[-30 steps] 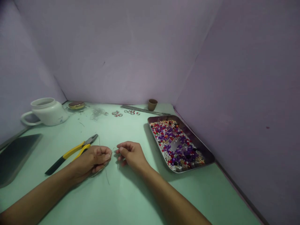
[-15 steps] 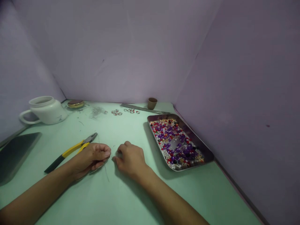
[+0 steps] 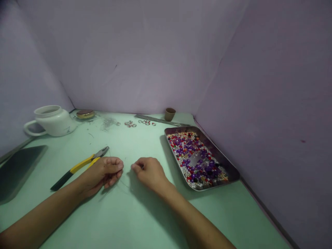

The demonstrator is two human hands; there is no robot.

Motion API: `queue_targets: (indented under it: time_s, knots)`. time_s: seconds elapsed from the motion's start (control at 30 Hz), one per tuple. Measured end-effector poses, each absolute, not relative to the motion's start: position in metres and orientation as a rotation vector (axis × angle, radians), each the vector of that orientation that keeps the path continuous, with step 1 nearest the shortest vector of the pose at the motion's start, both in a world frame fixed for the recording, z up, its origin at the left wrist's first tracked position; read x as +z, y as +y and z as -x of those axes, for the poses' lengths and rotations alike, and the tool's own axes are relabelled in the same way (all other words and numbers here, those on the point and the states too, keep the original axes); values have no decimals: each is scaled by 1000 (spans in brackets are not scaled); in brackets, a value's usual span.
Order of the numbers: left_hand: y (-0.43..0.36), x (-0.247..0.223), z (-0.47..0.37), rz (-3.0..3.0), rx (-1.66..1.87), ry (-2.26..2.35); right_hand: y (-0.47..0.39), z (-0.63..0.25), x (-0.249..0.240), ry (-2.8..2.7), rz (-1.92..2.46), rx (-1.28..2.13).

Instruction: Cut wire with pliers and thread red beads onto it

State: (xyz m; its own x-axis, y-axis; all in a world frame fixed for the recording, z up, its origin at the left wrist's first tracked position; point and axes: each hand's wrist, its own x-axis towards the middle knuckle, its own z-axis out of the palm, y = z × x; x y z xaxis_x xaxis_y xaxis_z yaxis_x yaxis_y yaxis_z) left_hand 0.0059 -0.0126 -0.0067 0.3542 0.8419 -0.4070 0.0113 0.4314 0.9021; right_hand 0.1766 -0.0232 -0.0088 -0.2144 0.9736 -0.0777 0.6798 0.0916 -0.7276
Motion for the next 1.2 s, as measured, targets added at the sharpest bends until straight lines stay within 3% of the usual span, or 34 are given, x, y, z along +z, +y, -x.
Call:
queue_targets:
  time_s: [0.07, 0.17, 0.47, 1.2]
  knots:
    - [-13, -7, -6, -979, 677, 1077, -27, -167, -9, -1801, 1536, 1348]
    - [-14, -8, -7, -981, 701, 1044, -31, -158, -13, -1632, 1433, 1557]
    - [-11, -15, -2, -882, 818, 902, -27, -163, -18, -1397, 1290, 1712]
    - [-15, -18, -7, -966, 921, 995, -29, -161, -11, -1146, 1276, 1667]
